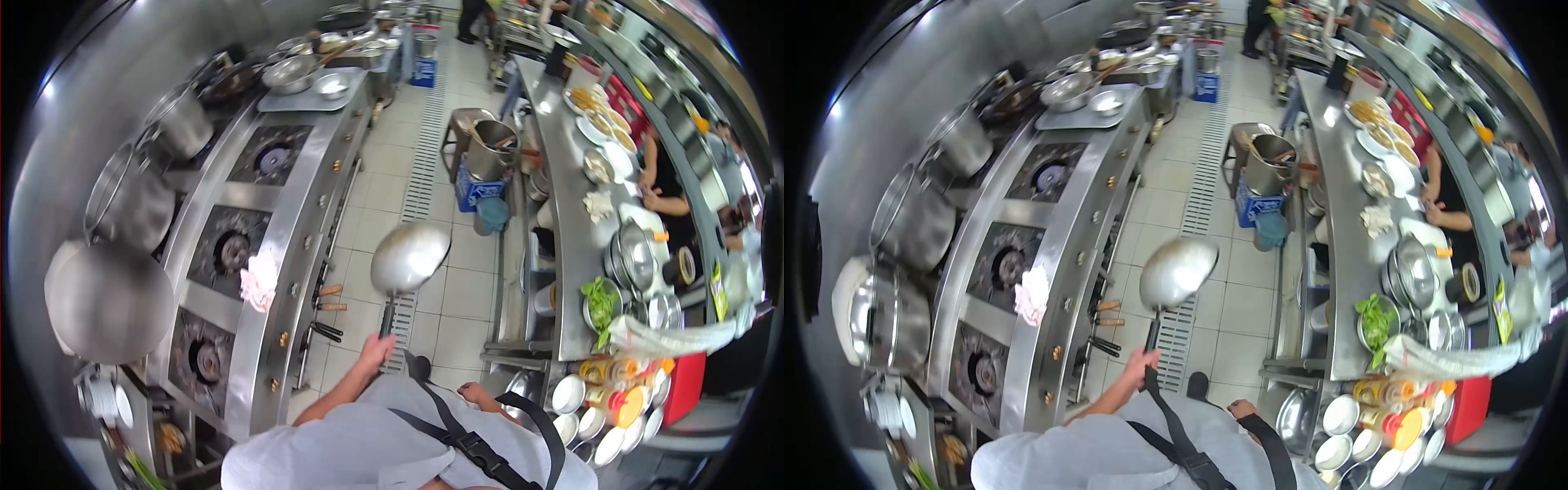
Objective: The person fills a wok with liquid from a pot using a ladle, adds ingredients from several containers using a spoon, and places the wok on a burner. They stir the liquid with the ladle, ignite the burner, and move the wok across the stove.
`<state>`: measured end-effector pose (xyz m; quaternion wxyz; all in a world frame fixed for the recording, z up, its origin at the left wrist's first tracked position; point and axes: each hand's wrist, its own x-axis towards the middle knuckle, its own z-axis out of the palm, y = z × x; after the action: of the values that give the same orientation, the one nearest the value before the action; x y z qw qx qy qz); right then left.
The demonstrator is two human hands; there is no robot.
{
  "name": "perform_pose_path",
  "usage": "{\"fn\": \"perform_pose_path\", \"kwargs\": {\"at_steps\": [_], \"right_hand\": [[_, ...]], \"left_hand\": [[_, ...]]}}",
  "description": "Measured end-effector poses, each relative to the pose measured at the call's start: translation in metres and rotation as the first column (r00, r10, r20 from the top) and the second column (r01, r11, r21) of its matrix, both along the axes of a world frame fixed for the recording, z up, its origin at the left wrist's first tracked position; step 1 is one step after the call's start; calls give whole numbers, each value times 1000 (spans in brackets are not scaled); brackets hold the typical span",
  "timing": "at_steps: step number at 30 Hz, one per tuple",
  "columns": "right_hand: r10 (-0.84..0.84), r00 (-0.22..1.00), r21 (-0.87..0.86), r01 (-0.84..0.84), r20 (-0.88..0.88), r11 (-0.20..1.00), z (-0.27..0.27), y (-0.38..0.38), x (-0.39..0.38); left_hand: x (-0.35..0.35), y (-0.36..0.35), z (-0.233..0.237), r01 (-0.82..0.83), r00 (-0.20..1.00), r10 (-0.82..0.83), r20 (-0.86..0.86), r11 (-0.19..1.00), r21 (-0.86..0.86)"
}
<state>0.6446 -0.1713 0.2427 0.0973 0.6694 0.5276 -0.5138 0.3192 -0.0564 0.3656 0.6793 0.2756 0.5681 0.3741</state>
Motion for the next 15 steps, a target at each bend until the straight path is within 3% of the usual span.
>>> {"fn": "perform_pose_path", "kwargs": {"at_steps": [1, 2, 4, 6, 7, 8, 9, 10, 12, 15], "right_hand": [[24, 1000, 36, -24, 1, 999, -11, 7, 12], [59, 998, 29, -59, 8, 998, -27, 10, 27], [59, 998, 68, -59, 4, 996, -58, 24, 51], [156, 986, -1, -156, 58, 988, -72, 47, 66], [269, 962, 10, -269, 44, 963, -99, 57, 79], [377, 925, 28, -378, 33, 925, -114, 67, 89], [237, 971, 74, -237, 3, 969, -110, 77, 90], [257, 966, 78, -257, 10, 963, -87, 94, 81], [-237, 969, -113, 228, -75, 967, -38, 126, 58], [-317, 938, -121, 302, -140, 946, -35, 170, 47]], "left_hand": [[1, 20, 31, -41, 993, 33, 113, 997, 69], [-1, 44, 49, -44, 994, 28, 104, 987, 154], [-19, 95, 87, -136, 937, 34, 347, 952, 275], [-49, 146, 122, -194, 887, -11, 462, 898, 394], [-59, 176, 130, -273, 914, 71, 399, 836, 477], [-67, 192, 160, -282, 959, 220, 181, 819, 500], [-78, 216, 162, -317, 937, 345, 48, 786, 530], [-88, 238, 161, -341, 883, 462, -80, 751, 566], [-110, 262, 158, -423, 869, 494, 30, 709, 564], [-148, 290, 146, -554, 826, 424, 370, 732, 397]]}}
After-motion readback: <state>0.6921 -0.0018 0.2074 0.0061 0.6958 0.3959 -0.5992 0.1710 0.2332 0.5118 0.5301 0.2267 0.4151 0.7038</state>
